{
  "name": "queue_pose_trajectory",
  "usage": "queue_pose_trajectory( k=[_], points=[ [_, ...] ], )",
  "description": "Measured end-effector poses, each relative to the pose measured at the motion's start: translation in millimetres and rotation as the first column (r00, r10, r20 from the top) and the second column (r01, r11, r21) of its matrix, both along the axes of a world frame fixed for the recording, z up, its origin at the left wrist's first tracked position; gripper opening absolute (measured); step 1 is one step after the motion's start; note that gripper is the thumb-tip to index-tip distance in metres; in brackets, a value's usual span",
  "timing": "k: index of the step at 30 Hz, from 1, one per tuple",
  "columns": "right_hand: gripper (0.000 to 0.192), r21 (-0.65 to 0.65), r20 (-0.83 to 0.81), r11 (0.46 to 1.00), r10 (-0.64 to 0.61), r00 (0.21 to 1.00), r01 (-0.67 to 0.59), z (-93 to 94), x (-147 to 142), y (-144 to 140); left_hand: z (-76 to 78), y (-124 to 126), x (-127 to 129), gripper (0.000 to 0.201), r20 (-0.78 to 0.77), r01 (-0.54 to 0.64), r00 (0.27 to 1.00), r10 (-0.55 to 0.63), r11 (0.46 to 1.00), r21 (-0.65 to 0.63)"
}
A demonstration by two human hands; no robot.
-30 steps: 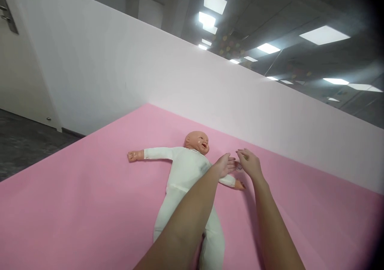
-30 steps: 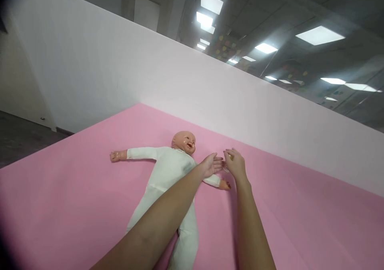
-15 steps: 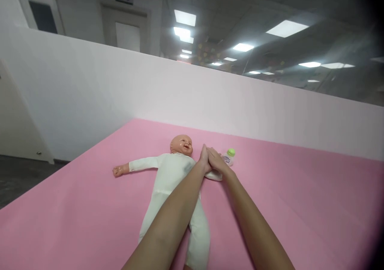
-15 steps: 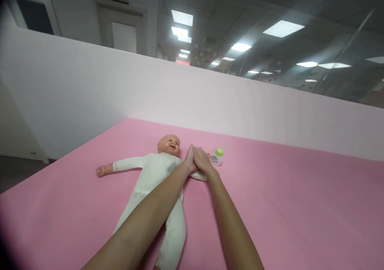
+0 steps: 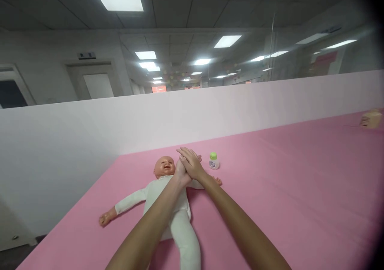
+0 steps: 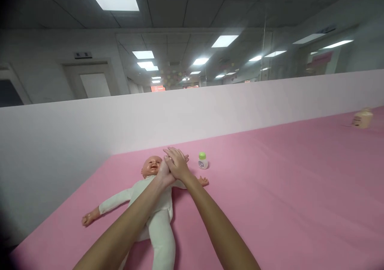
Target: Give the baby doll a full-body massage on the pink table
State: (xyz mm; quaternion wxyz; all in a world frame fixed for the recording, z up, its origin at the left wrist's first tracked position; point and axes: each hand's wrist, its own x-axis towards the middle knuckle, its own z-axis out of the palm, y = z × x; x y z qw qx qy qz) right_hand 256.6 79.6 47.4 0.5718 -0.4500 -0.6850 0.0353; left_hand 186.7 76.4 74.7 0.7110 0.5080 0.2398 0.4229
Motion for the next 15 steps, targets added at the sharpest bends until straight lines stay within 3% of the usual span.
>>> queue_pose_trajectory(
  k=[4,8,12,15],
  points=[
    [0.047,0.039,0.032,0.999,0.016,0.999,-0.018,9.9,-40,-34,5.6,-32,-52,0.039,0.288,0.062,0.957,-0.025,0.991,-0.121],
    [0.053,0.014,0.221,0.990,0.137,0.966,-0.143,1.9,-85,-77,-10.2,-61,-119,0.047,0.475,0.213,0.873,-0.111,0.963,-0.165],
    [0.058,-0.075,0.298,0.981,0.192,0.935,-0.178,-16.2,-106,-94,-31.0,-75,-166,0.056,0.485,0.218,0.869,-0.097,0.956,-0.199],
    [0.057,-0.183,0.243,0.968,0.215,0.946,-0.173,-31.3,-107,-86,-43.0,-79,-172,0.055,0.468,0.130,0.884,-0.013,0.967,-0.218]
  ],
)
